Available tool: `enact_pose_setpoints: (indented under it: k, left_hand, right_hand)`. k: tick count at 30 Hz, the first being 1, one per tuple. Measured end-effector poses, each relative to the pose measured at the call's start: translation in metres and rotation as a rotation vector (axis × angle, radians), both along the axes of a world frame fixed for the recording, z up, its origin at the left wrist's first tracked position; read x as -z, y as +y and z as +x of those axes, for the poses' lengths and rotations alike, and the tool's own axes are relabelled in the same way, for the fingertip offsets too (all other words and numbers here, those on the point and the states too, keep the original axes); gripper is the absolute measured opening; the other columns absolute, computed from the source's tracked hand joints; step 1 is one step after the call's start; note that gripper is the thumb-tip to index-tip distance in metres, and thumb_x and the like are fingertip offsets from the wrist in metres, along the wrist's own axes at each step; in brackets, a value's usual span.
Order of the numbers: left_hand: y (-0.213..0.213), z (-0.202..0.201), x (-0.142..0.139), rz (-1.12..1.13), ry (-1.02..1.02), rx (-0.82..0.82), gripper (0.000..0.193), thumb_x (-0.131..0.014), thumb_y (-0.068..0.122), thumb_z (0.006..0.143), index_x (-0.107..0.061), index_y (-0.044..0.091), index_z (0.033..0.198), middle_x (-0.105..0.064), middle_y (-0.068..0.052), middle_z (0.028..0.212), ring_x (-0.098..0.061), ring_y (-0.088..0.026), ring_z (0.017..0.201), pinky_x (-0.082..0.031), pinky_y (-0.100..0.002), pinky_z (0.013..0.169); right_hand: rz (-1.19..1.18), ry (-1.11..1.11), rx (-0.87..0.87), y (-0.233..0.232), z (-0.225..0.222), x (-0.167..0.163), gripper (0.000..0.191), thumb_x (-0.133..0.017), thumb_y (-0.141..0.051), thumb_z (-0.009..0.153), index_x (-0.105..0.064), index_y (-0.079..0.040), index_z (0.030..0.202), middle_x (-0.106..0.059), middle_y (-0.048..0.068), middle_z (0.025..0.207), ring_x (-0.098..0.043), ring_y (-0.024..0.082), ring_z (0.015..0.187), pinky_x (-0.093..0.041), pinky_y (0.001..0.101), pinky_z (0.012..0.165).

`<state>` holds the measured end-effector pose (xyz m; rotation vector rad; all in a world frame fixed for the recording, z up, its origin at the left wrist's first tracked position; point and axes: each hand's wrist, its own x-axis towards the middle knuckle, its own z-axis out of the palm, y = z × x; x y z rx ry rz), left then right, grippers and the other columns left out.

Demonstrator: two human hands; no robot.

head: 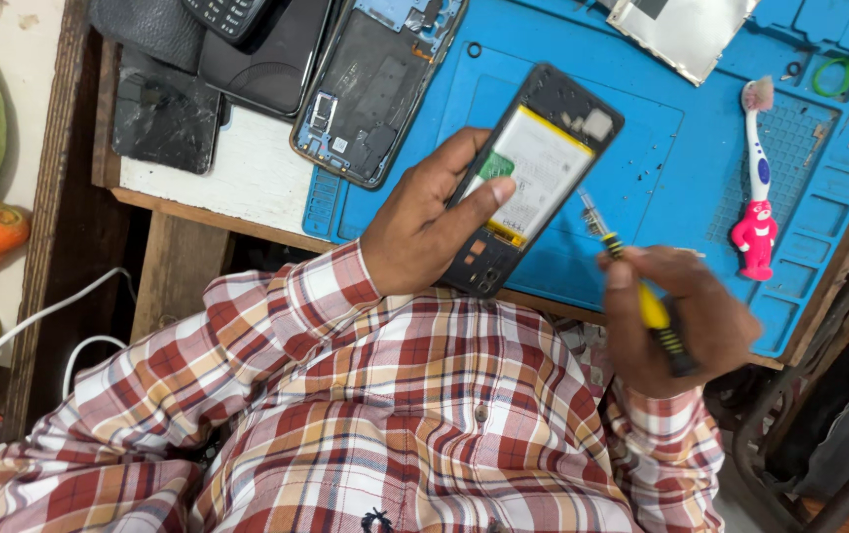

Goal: The person holds a disassembled smartphone with the battery exposed and uses a yellow-handled screwdriver to repeatedly scrape adhesive residue from the phone's internal frame. The person rotates the phone to access different edges while continuing to scrape the same areas.

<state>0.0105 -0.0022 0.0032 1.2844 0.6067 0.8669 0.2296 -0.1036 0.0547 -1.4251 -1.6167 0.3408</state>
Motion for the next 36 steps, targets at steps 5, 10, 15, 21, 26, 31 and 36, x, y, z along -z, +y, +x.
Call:
enact_pose_setpoints:
  k: [5, 10, 15, 21, 26, 31, 36]
  left_hand:
    - [0.003, 0.007, 0.001, -0.019, -0.026, -0.109, 0.029, -0.051, 0.021, 0.116, -0.053, 0.000, 0.135, -0.070, -0.012, 0.121, -0.069, -0.014, 0.113, -0.060, -0.031, 0.100]
    - [0.002, 0.012, 0.001, -0.117, -0.089, -0.070, 0.033, -0.052, 0.023, 0.114, -0.052, 0.000, 0.139, -0.072, -0.012, 0.122, -0.070, -0.013, 0.111, -0.060, -0.031, 0.096]
    - [0.003, 0.014, 0.001, -0.166, -0.152, -0.107, 0.036, -0.051, 0.024, 0.114, -0.049, 0.001, 0.142, -0.070, -0.012, 0.125, -0.068, -0.014, 0.113, -0.059, -0.031, 0.096]
    - [0.006, 0.018, 0.009, -0.097, -0.186, -0.126, 0.033, -0.052, 0.023, 0.117, -0.049, 0.001, 0.141, -0.070, -0.011, 0.129, -0.068, -0.014, 0.120, -0.059, -0.031, 0.106]
    - [0.011, 0.023, 0.011, -0.135, -0.263, -0.180, 0.032, -0.053, 0.024, 0.116, -0.050, 0.001, 0.139, -0.070, -0.010, 0.125, -0.067, -0.012, 0.116, -0.060, -0.030, 0.103]
    - [0.010, 0.030, 0.008, -0.222, -0.070, -0.199, 0.032, -0.052, 0.021, 0.112, -0.052, 0.002, 0.136, -0.071, -0.011, 0.119, -0.069, -0.015, 0.103, -0.061, -0.034, 0.085]
    - [0.012, 0.032, 0.011, -0.064, -0.180, -0.258, 0.027, -0.054, 0.020, 0.116, -0.053, 0.001, 0.135, -0.071, -0.010, 0.125, -0.068, -0.014, 0.117, -0.058, -0.032, 0.105]
  right_hand:
    - [-0.144, -0.087, 0.007, -0.013, -0.021, -0.014, 0.007, -0.072, 0.005, 0.100, -0.066, 0.006, 0.100, -0.074, 0.022, 0.094, -0.077, 0.022, 0.080, -0.058, 0.0253, 0.064]
    - [0.015, -0.203, 0.047, 0.007, -0.008, -0.008, 0.007, -0.070, 0.003, 0.110, -0.065, 0.007, 0.113, -0.075, 0.020, 0.091, -0.079, 0.022, 0.087, -0.061, 0.0271, 0.073]
    - [-0.084, -0.161, -0.006, -0.018, -0.013, -0.008, 0.007, -0.072, -0.001, 0.107, -0.066, 0.002, 0.105, -0.075, 0.018, 0.088, -0.078, 0.020, 0.080, -0.061, 0.0284, 0.070]
    - [-0.077, -0.064, 0.036, -0.023, -0.010, 0.003, 0.013, -0.069, -0.005, 0.109, -0.063, 0.006, 0.105, -0.073, 0.021, 0.095, -0.078, 0.023, 0.083, -0.061, 0.0289, 0.069]
    - [-0.167, -0.086, -0.003, -0.028, -0.013, -0.001, 0.011, -0.068, -0.003, 0.109, -0.061, 0.005, 0.104, -0.075, 0.020, 0.093, -0.080, 0.022, 0.084, -0.063, 0.0273, 0.070]
    - [-0.191, -0.039, 0.034, -0.054, -0.020, -0.002, 0.009, -0.068, 0.000, 0.109, -0.062, 0.004, 0.103, -0.074, 0.024, 0.093, -0.078, 0.023, 0.084, -0.061, 0.0289, 0.078]
    - [-0.162, 0.065, 0.061, -0.042, -0.009, 0.010, 0.010, -0.067, 0.000, 0.112, -0.060, 0.006, 0.108, -0.074, 0.024, 0.099, -0.078, 0.022, 0.090, -0.063, 0.0283, 0.080]
